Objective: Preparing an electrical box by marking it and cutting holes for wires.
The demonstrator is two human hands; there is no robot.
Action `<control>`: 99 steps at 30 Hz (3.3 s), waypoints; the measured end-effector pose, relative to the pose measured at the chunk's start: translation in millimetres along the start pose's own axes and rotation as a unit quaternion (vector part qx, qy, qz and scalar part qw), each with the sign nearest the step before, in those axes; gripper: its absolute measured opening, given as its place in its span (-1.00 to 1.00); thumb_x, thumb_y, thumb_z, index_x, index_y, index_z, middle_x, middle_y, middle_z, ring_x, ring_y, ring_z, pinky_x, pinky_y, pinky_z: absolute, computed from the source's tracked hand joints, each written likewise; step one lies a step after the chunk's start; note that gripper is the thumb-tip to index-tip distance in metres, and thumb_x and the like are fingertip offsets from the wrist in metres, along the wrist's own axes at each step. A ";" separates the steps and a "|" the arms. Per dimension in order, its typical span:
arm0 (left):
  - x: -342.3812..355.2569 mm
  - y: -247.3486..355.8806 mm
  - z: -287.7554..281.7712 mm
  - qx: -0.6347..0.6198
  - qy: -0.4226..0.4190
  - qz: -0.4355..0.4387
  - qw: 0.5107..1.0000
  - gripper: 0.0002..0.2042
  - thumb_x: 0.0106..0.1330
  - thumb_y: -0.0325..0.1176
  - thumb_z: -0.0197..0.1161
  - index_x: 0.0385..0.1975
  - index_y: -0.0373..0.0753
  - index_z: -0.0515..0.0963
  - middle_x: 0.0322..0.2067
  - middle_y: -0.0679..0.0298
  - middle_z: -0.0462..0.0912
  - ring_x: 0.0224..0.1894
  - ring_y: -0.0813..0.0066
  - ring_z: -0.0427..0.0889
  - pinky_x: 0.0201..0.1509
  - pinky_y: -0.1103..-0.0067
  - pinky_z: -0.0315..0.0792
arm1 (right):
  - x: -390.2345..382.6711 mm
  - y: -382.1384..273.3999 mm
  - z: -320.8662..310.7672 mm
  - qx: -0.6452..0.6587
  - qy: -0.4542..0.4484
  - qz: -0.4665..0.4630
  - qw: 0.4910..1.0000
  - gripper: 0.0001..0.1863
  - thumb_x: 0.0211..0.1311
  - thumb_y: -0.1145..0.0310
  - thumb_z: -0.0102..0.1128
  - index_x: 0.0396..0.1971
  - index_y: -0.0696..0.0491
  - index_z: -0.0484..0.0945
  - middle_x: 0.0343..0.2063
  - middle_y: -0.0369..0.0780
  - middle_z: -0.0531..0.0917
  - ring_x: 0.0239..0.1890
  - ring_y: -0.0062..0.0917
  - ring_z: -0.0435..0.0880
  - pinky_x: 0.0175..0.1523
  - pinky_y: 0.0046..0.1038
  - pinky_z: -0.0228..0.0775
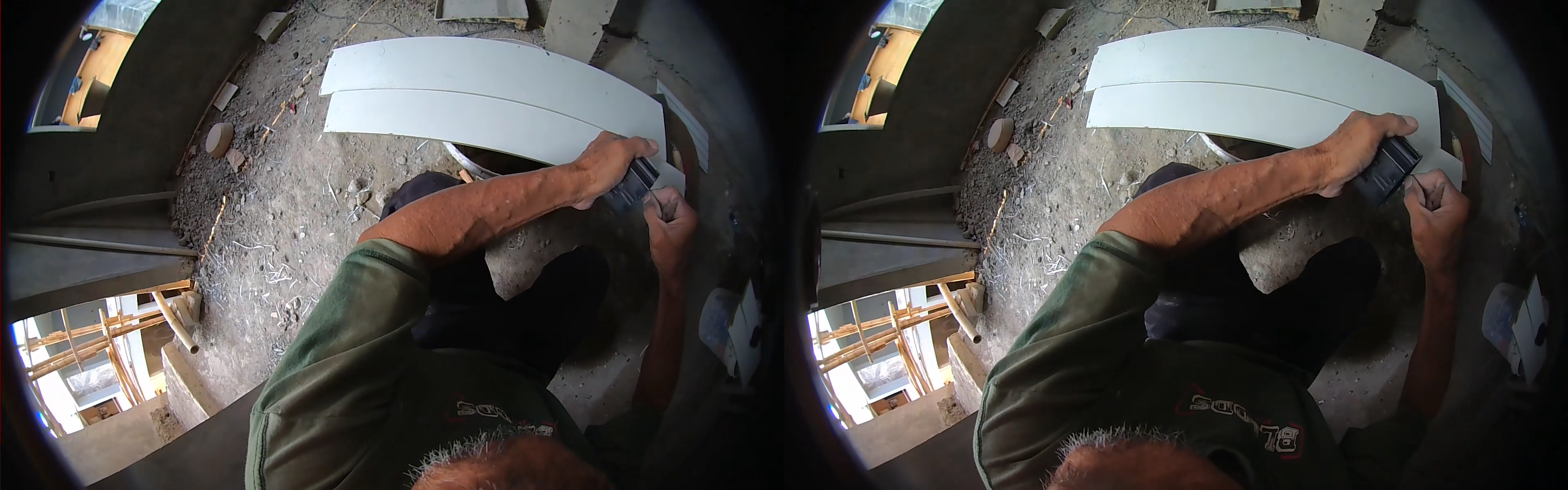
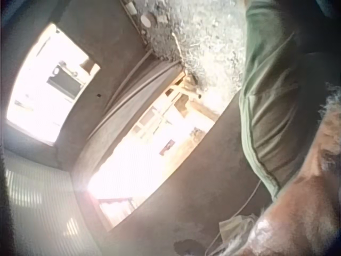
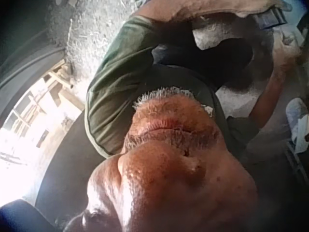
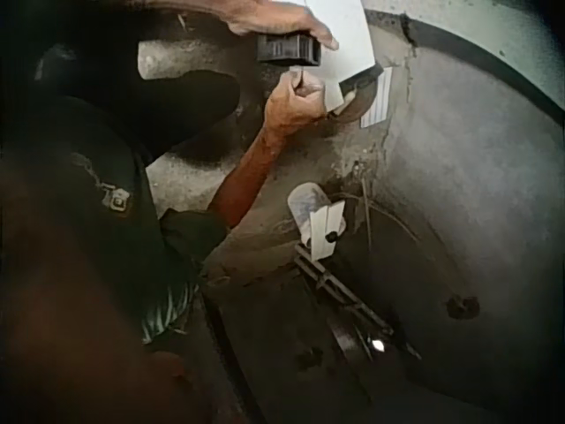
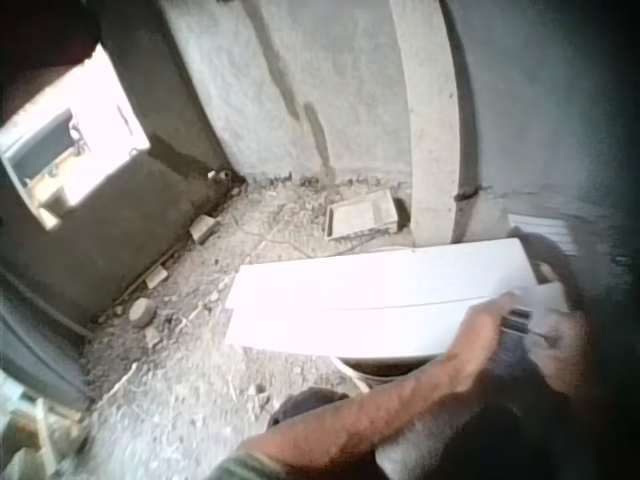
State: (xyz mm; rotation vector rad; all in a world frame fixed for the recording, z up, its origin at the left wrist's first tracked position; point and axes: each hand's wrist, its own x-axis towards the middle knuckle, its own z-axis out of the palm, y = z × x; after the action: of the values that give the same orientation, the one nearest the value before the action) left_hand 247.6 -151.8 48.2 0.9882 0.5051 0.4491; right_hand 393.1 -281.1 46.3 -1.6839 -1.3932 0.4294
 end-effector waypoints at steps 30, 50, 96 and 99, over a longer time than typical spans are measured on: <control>-22.7 26.4 -16.3 0.061 -0.206 -0.192 0.957 -0.43 0.26 0.04 0.23 -0.08 -0.46 0.50 -0.34 0.03 0.66 -0.34 0.22 0.72 -0.29 0.38 0.70 | -22.1 -48.8 -5.8 -0.224 -0.095 -0.287 0.926 -0.82 -0.06 0.70 0.21 -0.51 0.15 0.41 -0.65 -0.17 0.40 -0.60 -0.22 0.46 -0.50 -0.37 0.28; -9.6 9.8 -20.0 0.072 -0.232 -0.036 0.969 -0.45 0.15 -0.40 0.40 0.14 -0.35 0.37 -0.10 0.15 0.59 -0.07 0.50 0.66 0.14 0.58 0.58 | -13.1 -23.1 -21.2 -0.052 -0.089 0.063 0.993 -0.81 0.10 0.40 0.29 -0.59 0.22 0.63 -0.75 -0.27 0.53 -0.65 -0.68 0.40 -0.49 -0.49 0.23; -10.6 11.0 -14.8 0.197 -0.217 0.037 0.955 -0.24 -0.19 -0.19 0.66 0.07 -0.36 0.48 -0.16 0.10 0.63 -0.03 0.32 0.59 0.23 0.42 0.38 | -14.5 -22.1 -17.7 -0.194 -0.051 0.025 0.979 -0.74 0.07 0.42 0.24 -0.66 0.29 0.47 -0.74 -0.02 0.48 -0.69 -0.41 0.44 -0.44 -0.29 0.31; -9.9 9.1 -13.3 0.232 -0.216 0.039 0.948 -0.23 -0.22 -0.22 0.66 0.07 -0.34 0.49 -0.15 0.14 0.64 0.00 0.34 0.58 0.28 0.43 0.33 | -14.0 -9.2 -18.8 -0.116 -0.052 0.037 0.991 -0.74 0.07 0.43 0.22 -0.65 0.31 0.48 -0.77 -0.06 0.43 -0.67 -0.55 0.35 -0.46 -0.31 0.27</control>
State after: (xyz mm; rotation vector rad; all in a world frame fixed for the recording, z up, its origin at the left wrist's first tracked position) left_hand 230.7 -144.2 51.9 1.5199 0.1723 0.1711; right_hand 396.9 -301.7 60.3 -1.9295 -1.5069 0.4144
